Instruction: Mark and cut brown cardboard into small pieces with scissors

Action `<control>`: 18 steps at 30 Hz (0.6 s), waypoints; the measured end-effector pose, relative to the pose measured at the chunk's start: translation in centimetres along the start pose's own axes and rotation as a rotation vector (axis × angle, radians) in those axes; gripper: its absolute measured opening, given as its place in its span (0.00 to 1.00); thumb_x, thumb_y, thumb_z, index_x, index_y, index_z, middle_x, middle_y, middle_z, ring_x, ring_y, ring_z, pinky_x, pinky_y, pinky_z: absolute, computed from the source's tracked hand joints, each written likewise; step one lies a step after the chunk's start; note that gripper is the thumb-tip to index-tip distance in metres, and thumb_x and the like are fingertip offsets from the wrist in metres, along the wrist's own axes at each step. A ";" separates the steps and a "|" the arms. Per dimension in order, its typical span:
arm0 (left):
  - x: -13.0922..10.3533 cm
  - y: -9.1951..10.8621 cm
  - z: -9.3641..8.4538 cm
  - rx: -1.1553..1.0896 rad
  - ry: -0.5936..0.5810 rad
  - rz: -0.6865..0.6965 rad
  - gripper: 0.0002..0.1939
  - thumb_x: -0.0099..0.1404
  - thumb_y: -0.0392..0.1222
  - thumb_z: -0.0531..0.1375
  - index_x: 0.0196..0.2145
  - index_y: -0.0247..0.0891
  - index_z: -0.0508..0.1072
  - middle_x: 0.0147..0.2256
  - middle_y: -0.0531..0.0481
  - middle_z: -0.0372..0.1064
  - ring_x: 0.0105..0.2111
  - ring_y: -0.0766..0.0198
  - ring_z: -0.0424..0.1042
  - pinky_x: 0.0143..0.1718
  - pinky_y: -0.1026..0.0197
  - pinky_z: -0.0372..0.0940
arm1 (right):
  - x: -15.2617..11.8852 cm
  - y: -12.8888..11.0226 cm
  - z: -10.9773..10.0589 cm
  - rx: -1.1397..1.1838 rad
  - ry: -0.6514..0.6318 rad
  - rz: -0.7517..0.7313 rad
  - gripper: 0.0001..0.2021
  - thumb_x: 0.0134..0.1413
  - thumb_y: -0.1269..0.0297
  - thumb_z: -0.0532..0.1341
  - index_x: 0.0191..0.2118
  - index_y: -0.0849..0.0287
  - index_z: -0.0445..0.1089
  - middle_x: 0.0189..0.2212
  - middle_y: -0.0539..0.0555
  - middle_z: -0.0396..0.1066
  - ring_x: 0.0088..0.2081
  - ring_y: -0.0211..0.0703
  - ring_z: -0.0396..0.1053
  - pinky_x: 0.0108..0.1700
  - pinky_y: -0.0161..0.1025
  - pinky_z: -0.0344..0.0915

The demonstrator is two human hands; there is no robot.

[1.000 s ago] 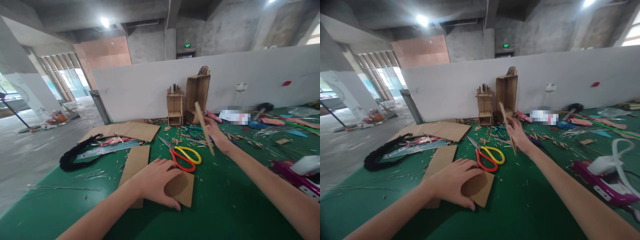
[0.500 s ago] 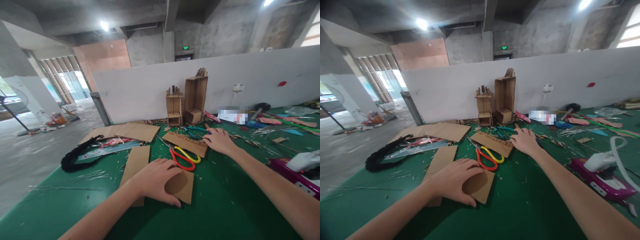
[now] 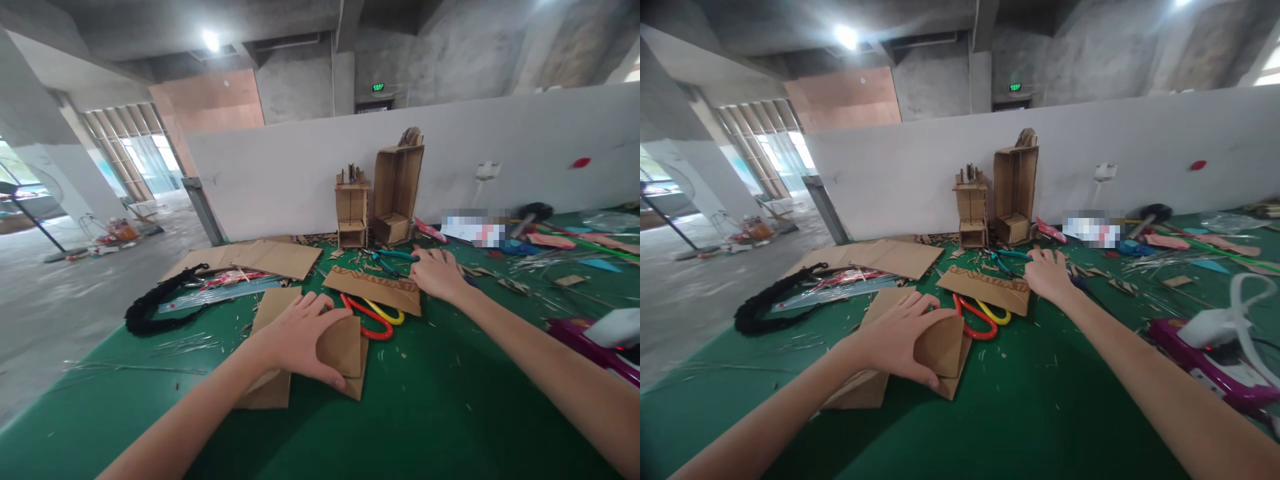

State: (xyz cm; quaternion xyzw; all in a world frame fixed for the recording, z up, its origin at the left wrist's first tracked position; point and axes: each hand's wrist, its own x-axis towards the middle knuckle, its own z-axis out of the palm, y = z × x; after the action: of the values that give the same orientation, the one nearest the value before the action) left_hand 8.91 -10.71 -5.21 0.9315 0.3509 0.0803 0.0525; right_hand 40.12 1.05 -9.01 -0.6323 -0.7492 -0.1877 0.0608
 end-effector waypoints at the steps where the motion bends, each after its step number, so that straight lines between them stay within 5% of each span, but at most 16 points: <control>1: 0.0 -0.2 0.1 -0.026 0.007 -0.024 0.46 0.44 0.68 0.60 0.57 0.45 0.59 0.45 0.44 0.60 0.46 0.49 0.58 0.49 0.46 0.55 | 0.2 -0.1 -0.1 0.001 -0.009 -0.008 0.09 0.51 0.65 0.58 0.32 0.57 0.75 0.50 0.59 0.65 0.52 0.57 0.55 0.53 0.56 0.48; 7: 1.0 -1.7 0.9 -0.440 0.264 -0.306 0.18 0.61 0.50 0.53 0.45 0.38 0.66 0.38 0.47 0.64 0.37 0.59 0.65 0.40 0.55 0.62 | 1.8 -0.2 -1.4 0.051 0.040 0.054 0.13 0.57 0.68 0.50 0.41 0.68 0.69 0.41 0.69 0.68 0.45 0.57 0.64 0.45 0.50 0.56; 11: 1.7 -2.6 0.9 -0.891 0.523 -0.531 0.13 0.61 0.51 0.53 0.35 0.38 0.63 0.31 0.52 0.65 0.31 0.63 0.68 0.30 0.60 0.66 | 0.6 -1.5 -4.0 0.371 0.205 0.089 0.15 0.64 0.67 0.41 0.47 0.67 0.59 0.32 0.61 0.71 0.32 0.45 0.69 0.33 0.37 0.59; 13: 1.8 -2.8 0.9 -1.012 0.605 -0.634 0.12 0.62 0.51 0.53 0.35 0.40 0.58 0.33 0.52 0.64 0.27 0.65 0.69 0.25 0.60 0.68 | -1.1 -3.5 -5.3 0.549 0.308 -0.003 0.13 0.63 0.63 0.43 0.46 0.63 0.59 0.25 0.55 0.70 0.25 0.42 0.68 0.28 0.35 0.57; 15: 1.9 -2.7 1.0 -1.040 0.614 -0.697 0.11 0.63 0.49 0.52 0.36 0.41 0.55 0.35 0.51 0.64 0.22 0.66 0.70 0.21 0.60 0.68 | -3.1 -6.2 -6.2 0.547 0.268 -0.197 0.11 0.62 0.62 0.47 0.43 0.60 0.62 0.23 0.52 0.71 0.23 0.41 0.67 0.25 0.34 0.54; 18: 2.0 -2.1 1.3 -1.047 0.539 -0.653 0.09 0.64 0.44 0.53 0.38 0.41 0.54 0.37 0.49 0.66 0.23 0.66 0.72 0.21 0.61 0.69 | -5.5 -10.0 -6.7 0.455 0.275 -0.421 0.13 0.61 0.66 0.48 0.45 0.58 0.66 0.33 0.55 0.74 0.31 0.42 0.71 0.29 0.35 0.58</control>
State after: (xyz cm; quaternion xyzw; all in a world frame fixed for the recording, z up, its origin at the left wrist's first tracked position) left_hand 9.25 -7.86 -6.58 0.5766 0.5300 0.4498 0.4294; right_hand 30.54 -7.75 -6.71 -0.4028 -0.8707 -0.1078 0.2606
